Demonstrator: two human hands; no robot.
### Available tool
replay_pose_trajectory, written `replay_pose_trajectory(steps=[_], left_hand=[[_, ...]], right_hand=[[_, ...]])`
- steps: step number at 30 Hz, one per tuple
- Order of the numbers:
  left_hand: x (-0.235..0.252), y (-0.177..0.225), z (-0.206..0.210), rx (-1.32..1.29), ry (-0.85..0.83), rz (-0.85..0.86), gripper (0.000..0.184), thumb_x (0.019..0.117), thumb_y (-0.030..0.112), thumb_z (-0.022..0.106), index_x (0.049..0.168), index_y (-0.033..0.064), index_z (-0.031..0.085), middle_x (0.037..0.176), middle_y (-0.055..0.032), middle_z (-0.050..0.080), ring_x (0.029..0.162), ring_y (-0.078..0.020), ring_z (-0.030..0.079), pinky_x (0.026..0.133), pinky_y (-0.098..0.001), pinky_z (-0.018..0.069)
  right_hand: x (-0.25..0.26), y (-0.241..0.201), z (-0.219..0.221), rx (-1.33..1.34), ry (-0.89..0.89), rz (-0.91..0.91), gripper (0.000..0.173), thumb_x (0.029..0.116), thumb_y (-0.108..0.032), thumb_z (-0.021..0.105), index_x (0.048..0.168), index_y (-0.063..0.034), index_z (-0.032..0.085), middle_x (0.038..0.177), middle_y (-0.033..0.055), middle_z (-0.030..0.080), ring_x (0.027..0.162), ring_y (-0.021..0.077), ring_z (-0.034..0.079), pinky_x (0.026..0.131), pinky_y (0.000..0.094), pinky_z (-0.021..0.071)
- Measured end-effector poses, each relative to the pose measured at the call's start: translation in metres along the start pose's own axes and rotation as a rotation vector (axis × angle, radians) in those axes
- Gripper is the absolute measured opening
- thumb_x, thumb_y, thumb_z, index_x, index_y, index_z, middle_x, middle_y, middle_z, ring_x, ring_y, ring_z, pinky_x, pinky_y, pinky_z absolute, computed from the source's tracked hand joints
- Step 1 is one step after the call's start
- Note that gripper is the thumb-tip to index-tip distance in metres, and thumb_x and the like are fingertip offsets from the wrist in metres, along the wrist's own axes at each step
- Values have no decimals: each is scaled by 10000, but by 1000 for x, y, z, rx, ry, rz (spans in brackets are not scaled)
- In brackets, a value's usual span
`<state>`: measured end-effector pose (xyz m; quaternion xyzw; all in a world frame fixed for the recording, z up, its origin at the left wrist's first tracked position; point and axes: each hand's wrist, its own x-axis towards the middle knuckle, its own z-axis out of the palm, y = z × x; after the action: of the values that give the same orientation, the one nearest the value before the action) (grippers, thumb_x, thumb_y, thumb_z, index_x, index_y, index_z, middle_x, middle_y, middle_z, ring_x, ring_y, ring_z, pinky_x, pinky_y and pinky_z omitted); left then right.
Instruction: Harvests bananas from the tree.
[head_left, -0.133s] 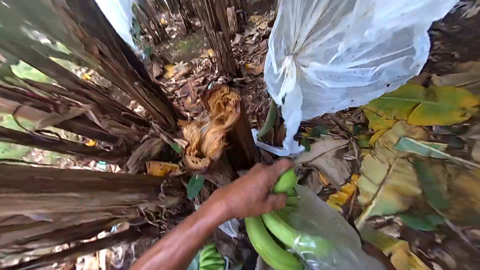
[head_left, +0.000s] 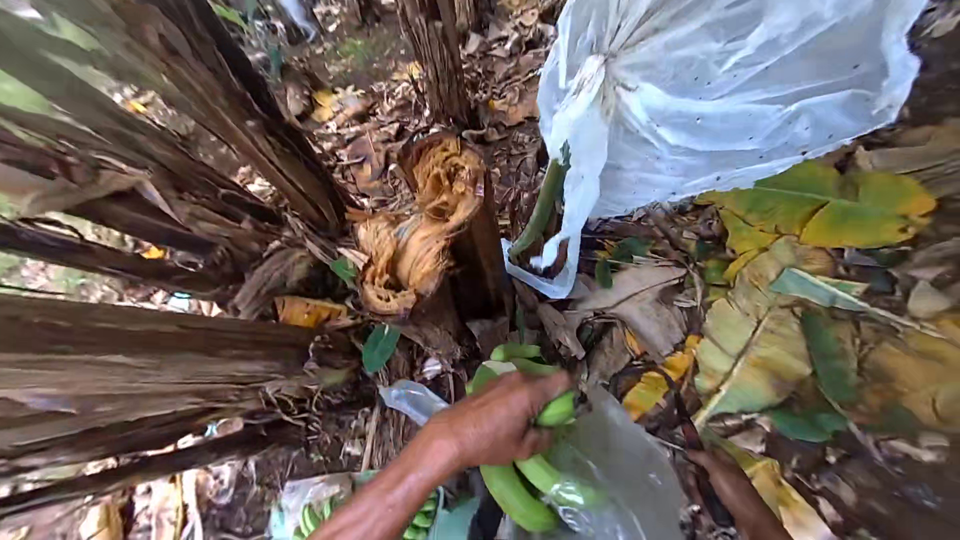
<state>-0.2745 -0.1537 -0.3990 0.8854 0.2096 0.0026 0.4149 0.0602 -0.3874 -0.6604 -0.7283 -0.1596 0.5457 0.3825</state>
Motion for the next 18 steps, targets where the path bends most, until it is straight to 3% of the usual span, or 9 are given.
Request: replay_pose_trajectory(steps=[2,6,10,14,18], left_hand=[[-22,-20,27,18,-46,-64,276,907,121,694,1170,154,619,876,-56,670,767,-233,669,685,-486,574],[-62,-56,79,107,-101,-179,318,860,99,740,1160,149,647,979,-109,707,889,-333,705,745,-587,571],[-97,-82,134,159,-183,-313,470,808,40,761,1244,185,660,1138,-112,722,1069,-352,687,944,-599,526],[-132,-100,188,94,-117,-401,465,819,10,733,1247,186,680,1137,-125,724,1077,-360,683,979,-585,512],[-160,-108,231,78,-9,-459,398,821,26,739,1188,174,699,1159,-107,725,1092,-343,680,970,-555,519]], right_hand=[[2,-17,21,-43,-40,4,365,1010,-204,513,1329,-28,534,765,110,652,562,217,623,513,409,563],[-5,-44,81,-129,-379,-85,451,1013,-251,541,1411,-41,562,885,130,696,642,227,656,570,406,586],[-6,-54,155,-277,-703,-47,441,1057,-295,477,1435,-76,539,923,104,696,633,204,639,543,368,564],[0,-31,215,-328,-853,34,410,1084,-277,430,1428,-77,526,912,102,691,594,199,630,511,359,557],[5,5,246,-379,-923,162,397,1098,-282,424,1424,-77,521,903,104,689,589,200,630,511,353,555]])
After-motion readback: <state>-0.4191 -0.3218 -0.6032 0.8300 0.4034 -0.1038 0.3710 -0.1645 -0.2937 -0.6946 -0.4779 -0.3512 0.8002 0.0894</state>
